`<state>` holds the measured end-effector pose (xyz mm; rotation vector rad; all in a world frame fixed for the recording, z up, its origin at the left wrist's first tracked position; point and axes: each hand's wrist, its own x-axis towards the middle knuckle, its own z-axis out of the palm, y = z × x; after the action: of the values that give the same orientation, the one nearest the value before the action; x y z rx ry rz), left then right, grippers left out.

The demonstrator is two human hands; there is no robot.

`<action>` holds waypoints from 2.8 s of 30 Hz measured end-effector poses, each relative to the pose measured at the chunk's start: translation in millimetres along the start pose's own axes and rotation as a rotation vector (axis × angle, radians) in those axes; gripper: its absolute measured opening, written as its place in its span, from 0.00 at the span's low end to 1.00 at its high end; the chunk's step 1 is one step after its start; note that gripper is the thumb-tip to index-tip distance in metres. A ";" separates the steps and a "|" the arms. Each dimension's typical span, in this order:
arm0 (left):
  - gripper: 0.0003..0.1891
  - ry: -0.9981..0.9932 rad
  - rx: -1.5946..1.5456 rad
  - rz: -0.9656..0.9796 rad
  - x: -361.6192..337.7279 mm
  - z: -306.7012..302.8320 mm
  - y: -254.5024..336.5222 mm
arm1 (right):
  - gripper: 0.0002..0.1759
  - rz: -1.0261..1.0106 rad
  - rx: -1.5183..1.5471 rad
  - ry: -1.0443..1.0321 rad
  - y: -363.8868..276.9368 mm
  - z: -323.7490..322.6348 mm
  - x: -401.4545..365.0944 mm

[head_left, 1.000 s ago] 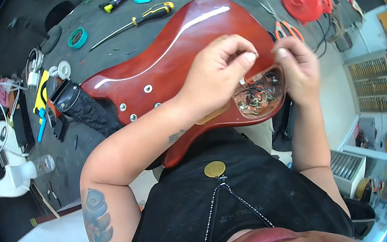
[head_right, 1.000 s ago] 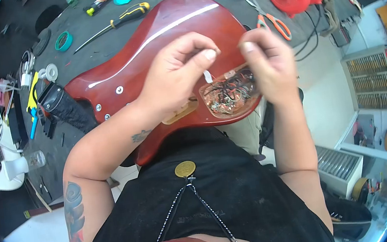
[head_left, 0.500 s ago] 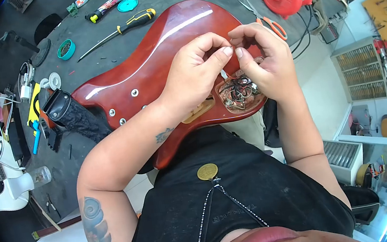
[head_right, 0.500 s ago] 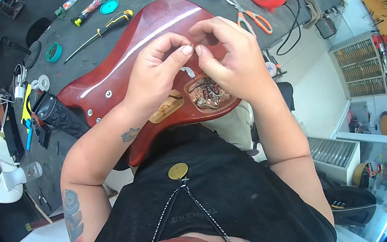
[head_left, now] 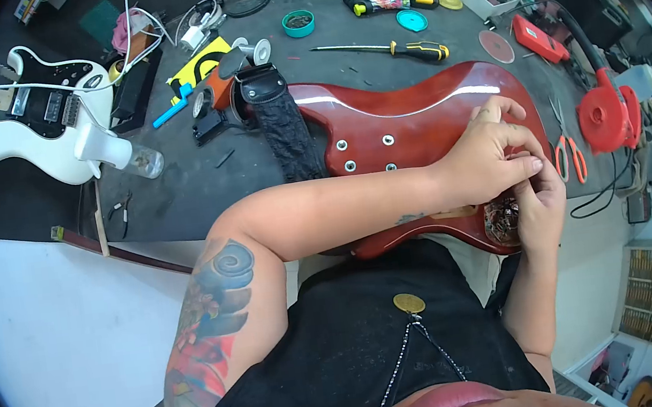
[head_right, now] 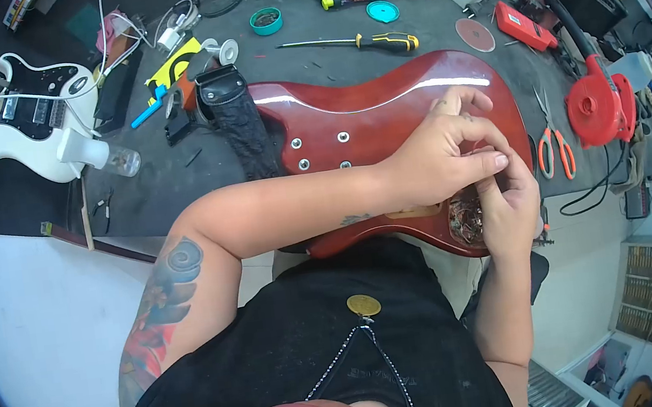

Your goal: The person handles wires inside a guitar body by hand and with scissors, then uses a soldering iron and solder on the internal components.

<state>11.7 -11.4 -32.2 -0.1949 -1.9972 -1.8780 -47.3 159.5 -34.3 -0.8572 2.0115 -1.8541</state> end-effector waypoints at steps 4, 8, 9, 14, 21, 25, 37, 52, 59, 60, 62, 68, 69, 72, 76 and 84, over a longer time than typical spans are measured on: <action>0.32 0.066 0.486 0.139 21.0 -56.5 23.1 | 0.09 0.099 0.035 -0.033 -3.2 -0.9 0.4; 0.32 0.264 1.116 -0.098 58.1 -196.9 53.2 | 0.07 0.080 0.000 -0.006 -2.8 0.2 0.4; 0.33 0.295 1.247 -0.193 66.8 -243.4 36.4 | 0.07 0.083 0.005 0.019 -2.1 2.2 2.0; 0.51 -0.090 1.512 -0.744 80.6 -343.5 -26.8 | 0.09 0.090 0.035 0.015 2.3 -1.3 6.6; 0.41 -0.094 1.532 -0.769 76.1 -316.3 -18.3 | 0.11 0.091 0.177 -0.021 10.8 -7.4 5.7; 0.37 0.044 1.592 -0.585 75.7 -319.5 -33.9 | 0.13 0.067 0.145 0.002 10.7 -4.6 2.4; 0.33 -0.213 1.084 0.287 7.0 -73.7 36.0 | 0.07 -0.047 0.095 0.029 11.8 -4.5 0.0; 0.35 -0.180 1.007 0.325 -11.0 -44.4 22.4 | 0.07 -0.292 -0.374 0.033 3.7 11.4 -0.8; 0.35 -0.010 0.910 0.296 -5.2 -62.3 12.5 | 0.15 -0.480 -0.365 0.058 5.2 10.2 0.1; 0.35 -0.009 0.860 0.276 -4.4 -64.0 10.5 | 0.15 -0.484 -0.369 0.052 3.0 8.8 -0.5; 0.35 0.001 0.802 0.260 -4.4 -64.9 6.3 | 0.16 -0.292 -0.403 0.016 -2.4 3.2 -1.9; 0.36 0.007 0.721 0.270 -7.1 -60.9 -1.1 | 0.09 -0.082 0.129 0.139 2.6 4.7 -4.4; 0.36 -0.008 0.710 0.281 -7.3 -61.4 -2.1 | 0.07 -0.118 0.047 0.140 2.5 4.0 -3.6; 0.36 -0.021 0.697 0.304 -9.3 -60.3 -0.6 | 0.05 -0.166 -0.110 0.058 2.1 1.4 -1.7; 0.38 -0.013 0.779 0.416 -13.2 -56.2 -2.8 | 0.05 -0.185 -0.218 -0.018 3.6 2.3 0.5; 0.42 -0.002 0.814 0.509 -16.7 -50.5 -1.4 | 0.06 -0.129 -0.309 0.042 -4.9 9.6 -1.5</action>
<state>35.8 -58.4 -38.4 -0.4126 -2.2588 -0.6887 -39.5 152.6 -31.2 -1.0591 2.3609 -1.6590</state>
